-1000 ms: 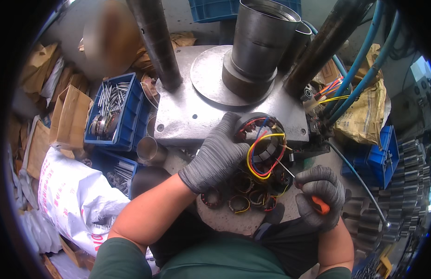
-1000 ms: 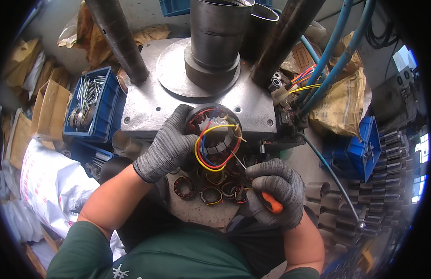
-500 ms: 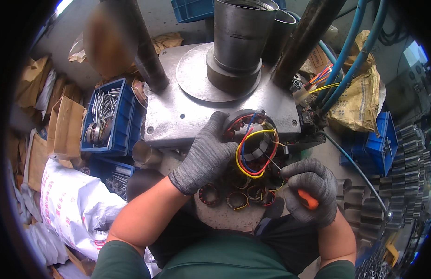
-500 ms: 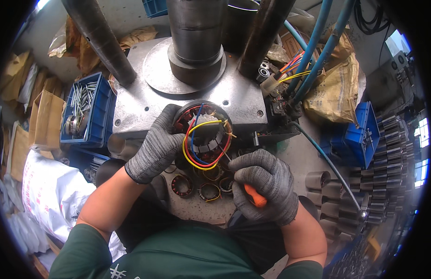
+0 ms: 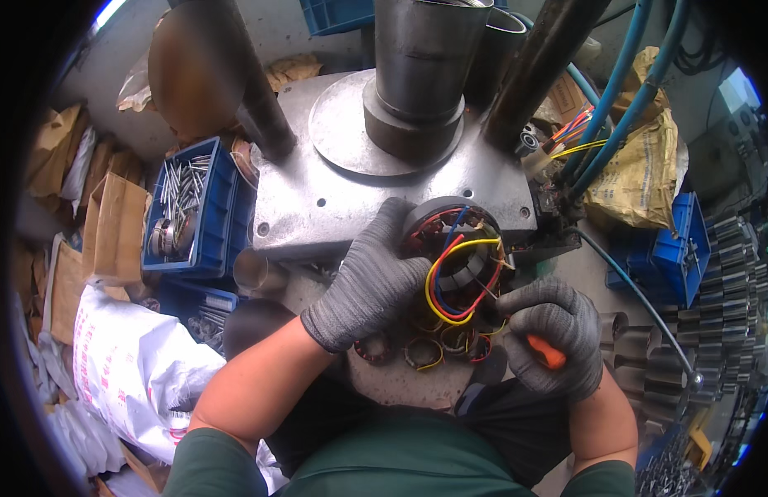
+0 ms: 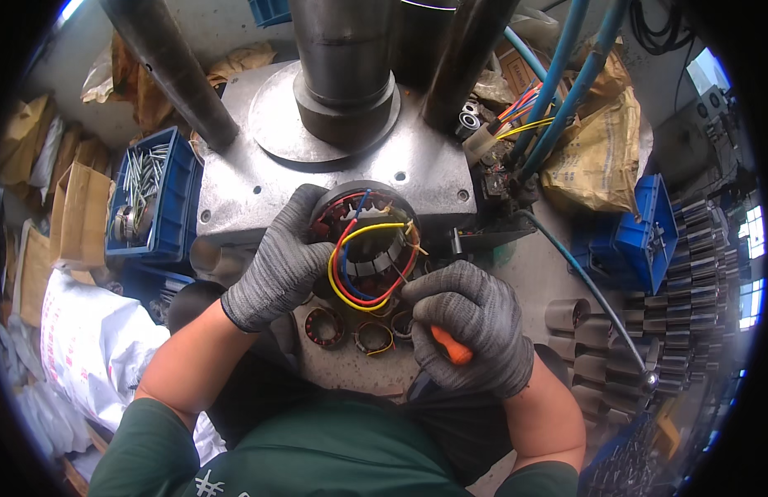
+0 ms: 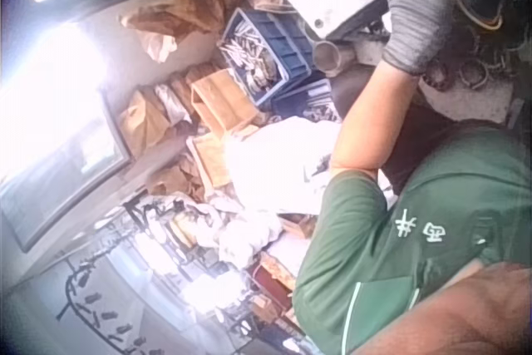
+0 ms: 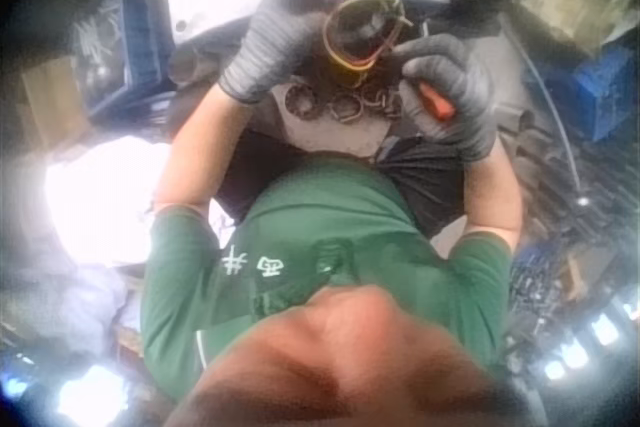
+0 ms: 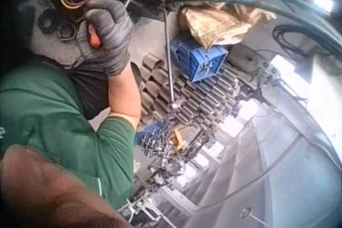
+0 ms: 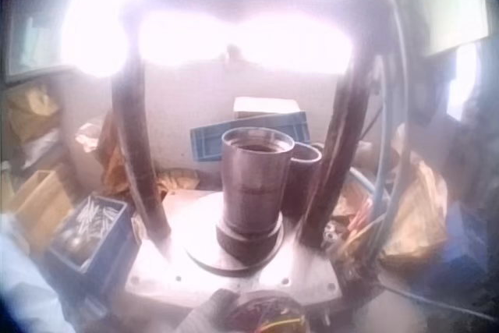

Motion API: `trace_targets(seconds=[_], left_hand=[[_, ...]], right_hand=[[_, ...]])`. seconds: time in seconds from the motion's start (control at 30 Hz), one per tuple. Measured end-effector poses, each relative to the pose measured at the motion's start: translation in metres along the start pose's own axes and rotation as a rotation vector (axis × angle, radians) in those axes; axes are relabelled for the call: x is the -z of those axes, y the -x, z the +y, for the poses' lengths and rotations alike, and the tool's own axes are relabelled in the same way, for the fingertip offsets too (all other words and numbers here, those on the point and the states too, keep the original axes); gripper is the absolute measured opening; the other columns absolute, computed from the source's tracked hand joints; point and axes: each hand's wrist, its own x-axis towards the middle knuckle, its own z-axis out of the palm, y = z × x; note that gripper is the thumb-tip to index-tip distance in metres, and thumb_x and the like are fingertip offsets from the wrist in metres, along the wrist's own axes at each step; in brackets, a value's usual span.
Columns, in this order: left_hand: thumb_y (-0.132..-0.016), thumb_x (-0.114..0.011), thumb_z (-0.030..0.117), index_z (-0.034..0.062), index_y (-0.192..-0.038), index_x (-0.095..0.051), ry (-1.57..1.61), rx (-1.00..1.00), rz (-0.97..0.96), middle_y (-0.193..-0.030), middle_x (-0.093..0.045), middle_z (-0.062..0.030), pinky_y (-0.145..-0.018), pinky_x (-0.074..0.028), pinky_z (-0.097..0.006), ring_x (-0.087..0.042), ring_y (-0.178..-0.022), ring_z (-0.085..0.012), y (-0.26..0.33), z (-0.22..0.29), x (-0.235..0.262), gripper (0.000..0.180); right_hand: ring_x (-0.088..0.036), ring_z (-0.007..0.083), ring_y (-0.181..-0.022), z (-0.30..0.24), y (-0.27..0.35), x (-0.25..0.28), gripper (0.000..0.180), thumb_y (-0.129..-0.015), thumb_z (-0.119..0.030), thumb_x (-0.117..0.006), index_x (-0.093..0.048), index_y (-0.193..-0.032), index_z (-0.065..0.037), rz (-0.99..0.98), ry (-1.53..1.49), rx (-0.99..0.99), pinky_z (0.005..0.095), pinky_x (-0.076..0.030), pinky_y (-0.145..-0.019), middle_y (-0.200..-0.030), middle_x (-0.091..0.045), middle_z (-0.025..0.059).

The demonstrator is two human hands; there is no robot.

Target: Operating a hydraulic press to fit metal sleeves and using a screwdriver to adjust wiring on motor stator components.

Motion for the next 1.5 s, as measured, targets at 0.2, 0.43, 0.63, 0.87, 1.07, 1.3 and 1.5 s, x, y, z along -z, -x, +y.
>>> trace_targets(seconds=[0.2, 0.43, 0.63, 0.87, 1.07, 1.3, 1.5], left_hand=[[-0.085, -0.089, 0.015, -0.0019, -0.134, -0.053, -0.245, -0.039, 0.025, -0.121, -0.07, -0.0129, -0.099, -0.057, -0.034, -0.067, -0.111, -0.0175, -0.001, 0.014, -0.005, 0.064], [-0.085, -0.089, 0.016, -0.0017, -0.135, -0.053, -0.125, -0.059, 0.036, -0.124, -0.069, -0.0136, -0.098, -0.058, -0.034, -0.067, -0.114, -0.0178, -0.001, 0.001, 0.002, 0.064], [-0.083, -0.088, 0.013, -0.0005, -0.137, -0.053, 0.007, 0.021, -0.001, -0.126, -0.068, -0.0138, -0.101, -0.057, -0.035, -0.066, -0.115, -0.0184, -0.001, 0.001, 0.004, 0.066], [-0.085, -0.084, 0.015, 0.0011, -0.137, -0.055, 0.131, 0.01, 0.004, -0.12, -0.065, -0.0091, -0.097, -0.055, -0.032, -0.061, -0.107, -0.0144, -0.003, 0.001, 0.006, 0.061], [-0.086, -0.081, 0.015, 0.0007, -0.136, -0.055, -0.129, -0.053, 0.104, -0.12, -0.065, -0.0099, -0.096, -0.054, -0.032, -0.061, -0.106, -0.0163, -0.008, -0.01, 0.01, 0.058], [-0.087, -0.077, 0.008, -0.0014, -0.137, -0.051, -0.201, -0.101, 0.105, -0.124, -0.067, -0.0168, -0.101, -0.056, -0.036, -0.065, -0.117, -0.0201, -0.005, -0.015, 0.008, 0.057], [-0.086, -0.08, 0.008, -0.0019, -0.136, -0.051, -0.163, -0.074, 0.086, -0.123, -0.068, -0.0157, -0.101, -0.056, -0.036, -0.065, -0.117, -0.0199, -0.003, 0.004, -0.001, 0.059]], right_hand=[[-0.075, 0.0334, -0.082, 0.0, 0.003, -0.001, 0.03, -0.067, 0.002, -0.081, -0.067, -0.092, -0.007, 0.003, 0.026, -0.017, 0.0404, -0.061, -0.07, -0.099, -0.073, 0.0148], [-0.075, 0.0329, -0.084, 0.001, 0.002, -0.006, 0.028, -0.07, 0.004, -0.081, -0.068, -0.092, -0.007, 0.036, 0.002, -0.016, 0.0403, -0.062, -0.072, -0.101, -0.074, 0.0149], [-0.076, 0.0332, -0.086, 0.001, 0.003, -0.003, 0.027, -0.071, 0.004, -0.082, -0.068, -0.092, -0.006, 0.033, -0.001, 0.007, 0.0396, -0.062, -0.073, -0.103, -0.074, 0.0155], [-0.075, 0.0323, -0.086, 0.008, 0.01, -0.004, 0.034, -0.074, 0.005, -0.082, -0.067, -0.102, -0.006, 0.04, -0.033, 0.111, 0.0398, -0.061, -0.074, -0.105, -0.074, 0.0168], [-0.072, 0.0285, -0.094, 0.001, 0.021, -0.007, 0.027, -0.082, 0.006, -0.075, -0.062, -0.103, -0.005, 0.405, -0.628, -0.134, 0.0391, -0.06, -0.081, -0.109, -0.067, 0.0193], [-0.075, 0.0304, -0.088, 0.0, 0.015, 0.008, 0.036, -0.071, 0.007, -0.08, -0.065, -0.101, -0.007, 0.063, -0.107, -0.024, 0.04, -0.06, -0.077, -0.104, -0.074, 0.0168], [-0.076, 0.0317, -0.087, 0.004, 0.013, -0.001, 0.036, -0.071, 0.008, -0.08, -0.065, -0.099, -0.008, 0.051, -0.06, -0.031, 0.04, -0.062, -0.076, -0.102, -0.074, 0.0155]])
